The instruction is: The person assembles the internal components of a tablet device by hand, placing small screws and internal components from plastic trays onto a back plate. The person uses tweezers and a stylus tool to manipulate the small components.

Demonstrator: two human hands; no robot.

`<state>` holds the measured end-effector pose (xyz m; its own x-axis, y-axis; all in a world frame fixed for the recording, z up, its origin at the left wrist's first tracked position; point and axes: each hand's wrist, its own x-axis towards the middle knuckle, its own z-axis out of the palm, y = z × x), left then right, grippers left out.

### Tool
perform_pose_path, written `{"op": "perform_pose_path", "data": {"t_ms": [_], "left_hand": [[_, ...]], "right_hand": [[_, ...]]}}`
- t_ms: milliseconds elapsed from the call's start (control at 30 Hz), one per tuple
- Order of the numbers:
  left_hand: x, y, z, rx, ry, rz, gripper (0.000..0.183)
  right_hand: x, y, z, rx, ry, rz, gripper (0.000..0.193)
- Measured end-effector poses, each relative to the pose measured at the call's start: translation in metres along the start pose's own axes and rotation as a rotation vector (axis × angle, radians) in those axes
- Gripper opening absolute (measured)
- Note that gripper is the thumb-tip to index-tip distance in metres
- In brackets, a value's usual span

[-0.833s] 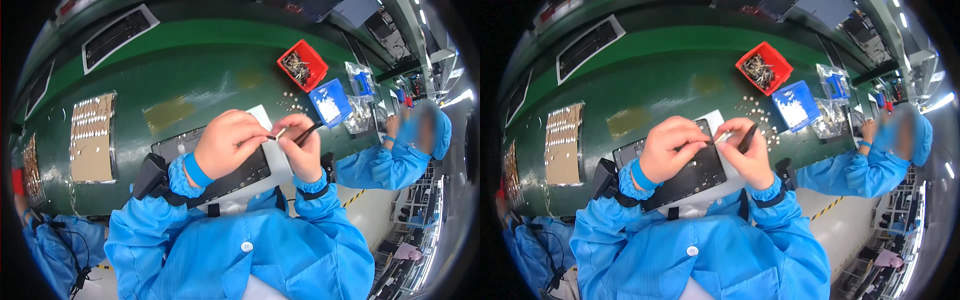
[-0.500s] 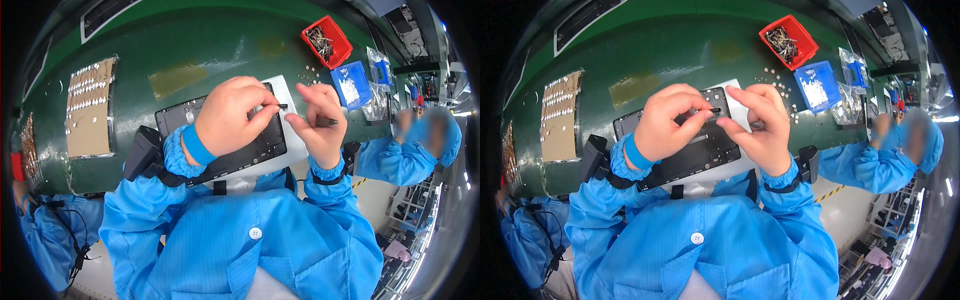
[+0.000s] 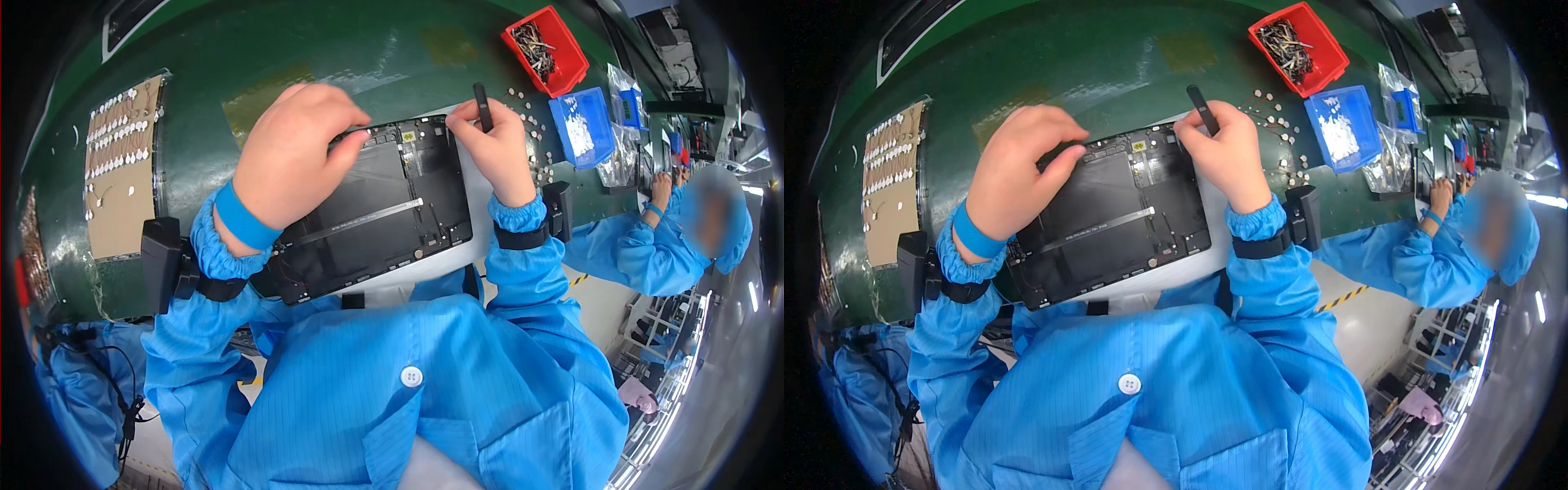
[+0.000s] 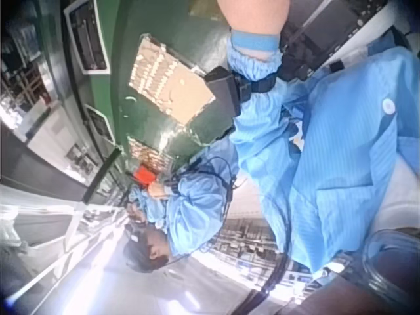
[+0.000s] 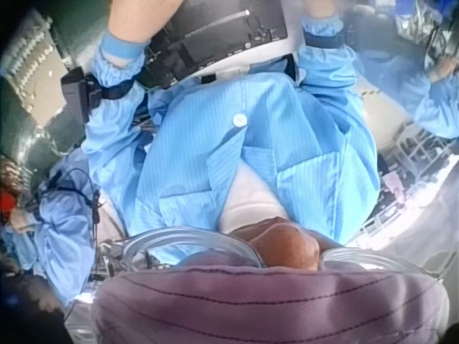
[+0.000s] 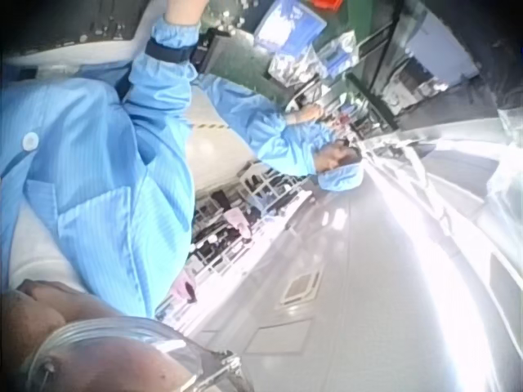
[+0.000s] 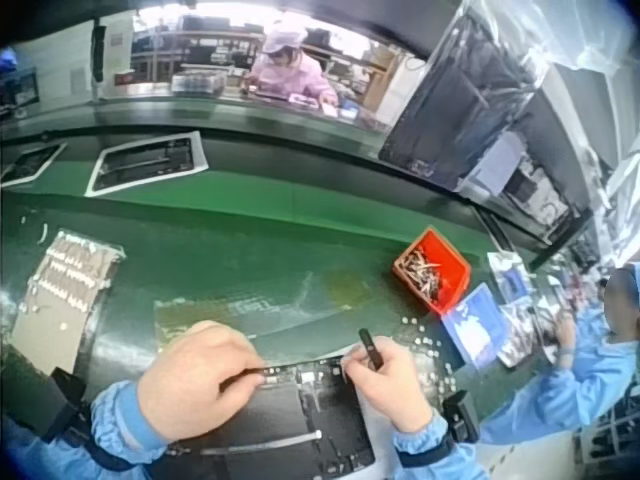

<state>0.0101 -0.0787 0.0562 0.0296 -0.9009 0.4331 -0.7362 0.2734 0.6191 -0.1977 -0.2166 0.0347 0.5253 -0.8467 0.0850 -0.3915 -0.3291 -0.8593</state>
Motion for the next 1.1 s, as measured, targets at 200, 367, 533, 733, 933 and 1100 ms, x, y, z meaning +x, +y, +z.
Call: {"op": "perform_pose_path", "data": {"t_ms": [200, 367, 533, 733, 933, 1100], "left_hand": [[-0.017, -0.015, 0.005, 0.095, 0.010, -0.107, 0.014], [-0.022, -0.019, 0.007, 0.117, -0.005, -0.128, 0.012], [-0.023, -0.020, 0.006, 0.105, 0.007, -0.116, 0.013], [-0.015, -0.008, 0.007, 0.089, -0.006, 0.069, 0.025], [0.000, 0.008, 0.020, 0.234, -0.146, 0.096, 0.033], [0.012, 0.007, 0.044, 0.244, -0.163, 0.218, 0.027]], "right_hand": [[0.004, 0.003, 0.005, -0.170, 0.037, 0.083, 0.013], [0.006, -0.003, 0.008, -0.292, 0.040, 0.071, 0.013], [0.004, -0.005, 0.007, -0.339, 0.018, 0.075, 0.013], [0.000, -0.008, 0.011, -0.348, 0.008, -0.035, 0.010], [0.008, -0.010, 0.003, -0.396, -0.099, 0.085, 0.012], [0.019, -0.013, -0.003, -0.351, -0.238, 0.105, 0.016]]}}
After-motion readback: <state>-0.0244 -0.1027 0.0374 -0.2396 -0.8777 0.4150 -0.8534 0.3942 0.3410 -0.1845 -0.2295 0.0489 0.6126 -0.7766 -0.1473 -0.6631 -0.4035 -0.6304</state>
